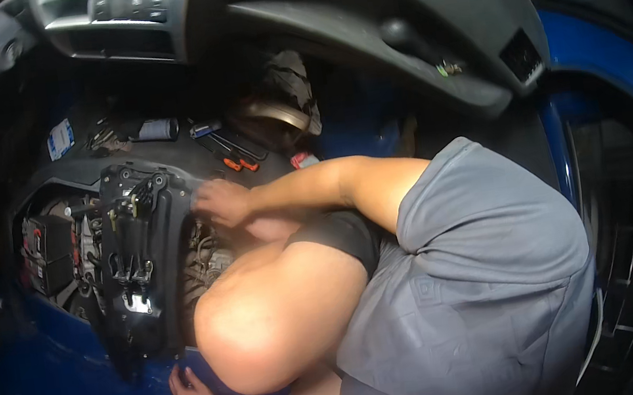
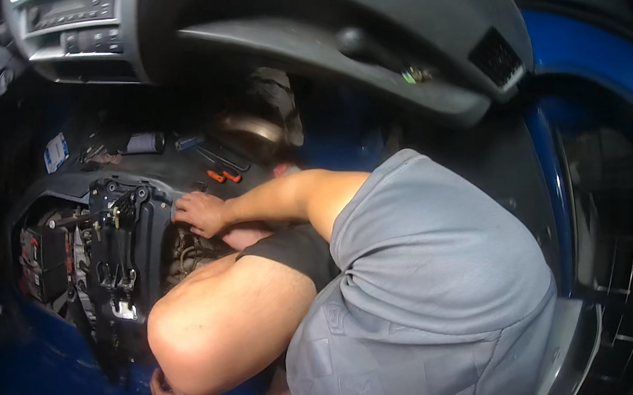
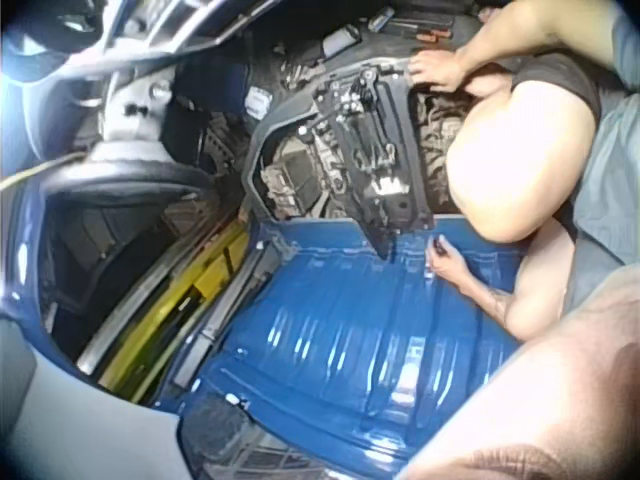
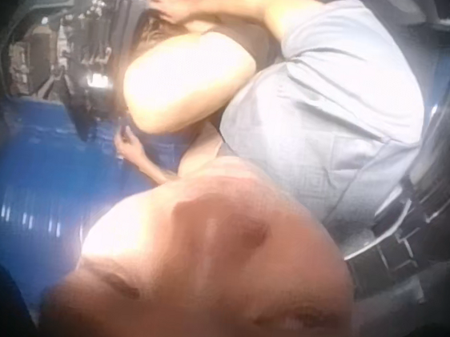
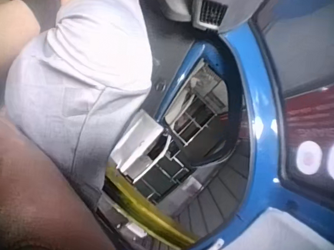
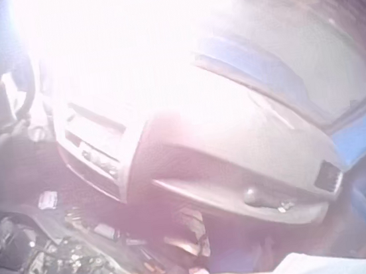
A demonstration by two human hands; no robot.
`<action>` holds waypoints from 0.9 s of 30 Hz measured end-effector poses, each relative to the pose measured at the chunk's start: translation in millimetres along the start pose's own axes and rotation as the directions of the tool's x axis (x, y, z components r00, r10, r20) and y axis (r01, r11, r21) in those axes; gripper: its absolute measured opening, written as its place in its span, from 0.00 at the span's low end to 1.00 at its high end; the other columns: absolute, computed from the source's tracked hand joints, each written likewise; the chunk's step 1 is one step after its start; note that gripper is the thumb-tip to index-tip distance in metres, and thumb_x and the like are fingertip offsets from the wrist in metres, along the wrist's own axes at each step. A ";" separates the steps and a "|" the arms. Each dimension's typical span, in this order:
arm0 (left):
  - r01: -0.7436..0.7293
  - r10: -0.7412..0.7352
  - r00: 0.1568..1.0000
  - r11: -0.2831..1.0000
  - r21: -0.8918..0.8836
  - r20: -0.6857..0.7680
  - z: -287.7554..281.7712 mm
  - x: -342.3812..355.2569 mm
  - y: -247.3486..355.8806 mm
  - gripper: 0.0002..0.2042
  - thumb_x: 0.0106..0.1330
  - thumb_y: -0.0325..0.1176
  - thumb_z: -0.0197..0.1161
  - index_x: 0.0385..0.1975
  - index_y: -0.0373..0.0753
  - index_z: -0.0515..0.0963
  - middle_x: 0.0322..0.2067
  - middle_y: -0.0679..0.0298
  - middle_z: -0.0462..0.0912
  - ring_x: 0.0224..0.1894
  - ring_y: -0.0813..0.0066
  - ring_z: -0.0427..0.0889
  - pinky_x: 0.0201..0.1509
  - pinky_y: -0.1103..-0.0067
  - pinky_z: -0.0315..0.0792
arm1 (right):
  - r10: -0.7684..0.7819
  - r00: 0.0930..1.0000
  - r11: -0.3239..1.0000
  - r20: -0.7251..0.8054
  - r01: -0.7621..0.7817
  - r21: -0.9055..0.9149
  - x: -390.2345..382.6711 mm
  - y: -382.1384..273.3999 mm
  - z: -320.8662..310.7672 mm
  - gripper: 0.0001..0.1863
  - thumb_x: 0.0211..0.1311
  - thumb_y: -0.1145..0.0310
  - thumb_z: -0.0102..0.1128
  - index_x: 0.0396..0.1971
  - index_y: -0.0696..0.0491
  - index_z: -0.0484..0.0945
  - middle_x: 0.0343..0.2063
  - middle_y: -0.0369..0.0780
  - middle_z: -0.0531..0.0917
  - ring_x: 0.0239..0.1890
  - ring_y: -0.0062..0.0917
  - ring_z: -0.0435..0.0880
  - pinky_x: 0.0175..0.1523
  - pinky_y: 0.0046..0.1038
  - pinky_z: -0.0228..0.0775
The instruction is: The person removes a metal bracket from the engine compartment of a blue vehicle using a socket wrench and then detaches cables from the bracket by hand.
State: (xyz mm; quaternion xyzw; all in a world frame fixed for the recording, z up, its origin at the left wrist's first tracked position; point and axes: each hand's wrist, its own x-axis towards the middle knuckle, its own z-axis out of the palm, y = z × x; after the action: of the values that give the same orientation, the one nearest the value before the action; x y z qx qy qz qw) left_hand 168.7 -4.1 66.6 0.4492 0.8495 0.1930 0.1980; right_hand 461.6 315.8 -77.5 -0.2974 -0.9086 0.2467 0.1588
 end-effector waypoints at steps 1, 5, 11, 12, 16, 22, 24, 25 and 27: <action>-0.059 0.056 0.996 0.998 0.036 0.074 -1.9 15.9 -0.2 0.12 0.62 0.27 0.59 0.43 0.28 0.76 0.38 0.50 0.79 0.40 0.56 0.79 0.41 0.70 0.73 | 0.003 1.000 1.000 0.017 -0.004 0.020 -2.7 4.2 -0.2 0.25 0.40 0.67 0.66 0.45 0.50 0.74 0.42 0.45 0.73 0.49 0.40 0.71 0.52 0.39 0.65; -0.290 0.208 0.848 0.952 0.098 0.488 19.7 53.0 35.5 0.11 0.57 0.26 0.61 0.40 0.31 0.77 0.37 0.50 0.79 0.42 0.50 0.77 0.48 0.66 0.71 | 0.094 0.993 0.958 0.070 -0.109 0.264 -30.9 -4.7 -18.5 0.20 0.46 0.67 0.65 0.43 0.52 0.77 0.44 0.46 0.75 0.49 0.39 0.73 0.54 0.39 0.67; -0.531 0.456 0.722 0.847 -0.006 0.521 46.9 78.4 46.1 0.10 0.57 0.28 0.61 0.39 0.34 0.78 0.35 0.52 0.80 0.40 0.51 0.78 0.47 0.67 0.71 | -0.184 0.702 0.931 -0.688 -0.101 -0.351 -70.3 -89.8 -260.7 0.10 0.45 0.78 0.57 0.30 0.56 0.80 0.27 0.42 0.81 0.30 0.33 0.79 0.36 0.31 0.73; -0.453 0.456 0.799 0.885 -0.108 0.392 59.3 77.9 49.8 0.10 0.57 0.28 0.61 0.38 0.34 0.79 0.35 0.52 0.80 0.40 0.51 0.78 0.46 0.68 0.72 | -0.100 0.610 0.888 -0.786 -0.301 -0.347 -85.5 -87.3 -294.5 0.08 0.48 0.79 0.55 0.30 0.57 0.80 0.27 0.44 0.81 0.27 0.33 0.79 0.34 0.31 0.73; -0.482 0.642 0.697 0.749 -0.454 0.319 122.5 58.9 55.1 0.07 0.58 0.26 0.61 0.35 0.33 0.79 0.31 0.52 0.80 0.35 0.53 0.80 0.41 0.70 0.73 | 0.328 0.456 0.336 -0.828 -0.875 -0.349 -172.5 -46.9 -358.5 0.10 0.57 0.71 0.56 0.37 0.59 0.79 0.34 0.51 0.81 0.41 0.46 0.80 0.47 0.41 0.73; -0.601 0.704 0.612 0.710 -0.368 0.360 124.4 54.9 55.3 0.05 0.58 0.26 0.60 0.32 0.33 0.79 0.29 0.52 0.80 0.33 0.54 0.79 0.37 0.70 0.73 | 0.447 0.665 0.577 -0.598 -0.725 -0.375 -164.1 -33.6 -380.5 0.15 0.60 0.68 0.55 0.43 0.60 0.77 0.38 0.55 0.81 0.46 0.44 0.79 0.52 0.39 0.70; -0.510 0.648 0.641 0.760 -0.402 0.412 122.5 54.9 65.9 0.06 0.58 0.26 0.60 0.33 0.32 0.80 0.30 0.52 0.81 0.32 0.55 0.80 0.37 0.69 0.73 | 0.351 0.654 0.540 -0.671 -0.726 -0.425 -165.0 -35.5 -368.7 0.14 0.62 0.66 0.54 0.43 0.60 0.76 0.37 0.53 0.81 0.44 0.44 0.79 0.52 0.39 0.70; -0.497 0.644 0.650 0.762 -0.415 0.403 121.0 53.5 72.8 0.06 0.58 0.26 0.60 0.33 0.32 0.80 0.30 0.52 0.81 0.32 0.55 0.80 0.37 0.69 0.73 | 0.298 0.647 0.521 -0.701 -0.726 -0.449 -167.3 -32.7 -363.1 0.14 0.63 0.66 0.53 0.42 0.59 0.76 0.37 0.52 0.81 0.44 0.44 0.79 0.53 0.39 0.69; -0.455 0.634 0.656 0.766 -0.455 0.411 127.0 55.6 74.7 0.08 0.58 0.28 0.62 0.35 0.32 0.80 0.31 0.52 0.82 0.33 0.56 0.81 0.36 0.70 0.74 | 0.117 0.593 0.646 -0.797 -0.655 -0.392 -176.1 -26.7 -353.6 0.12 0.61 0.68 0.56 0.41 0.58 0.75 0.36 0.49 0.80 0.42 0.44 0.79 0.50 0.40 0.70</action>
State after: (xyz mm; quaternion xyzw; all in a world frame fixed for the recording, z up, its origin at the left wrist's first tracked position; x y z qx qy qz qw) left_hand 255.9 100.7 -12.3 0.6839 0.5383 0.2402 0.4299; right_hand 739.3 313.2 204.7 -0.6082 -0.7012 -0.1918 0.3187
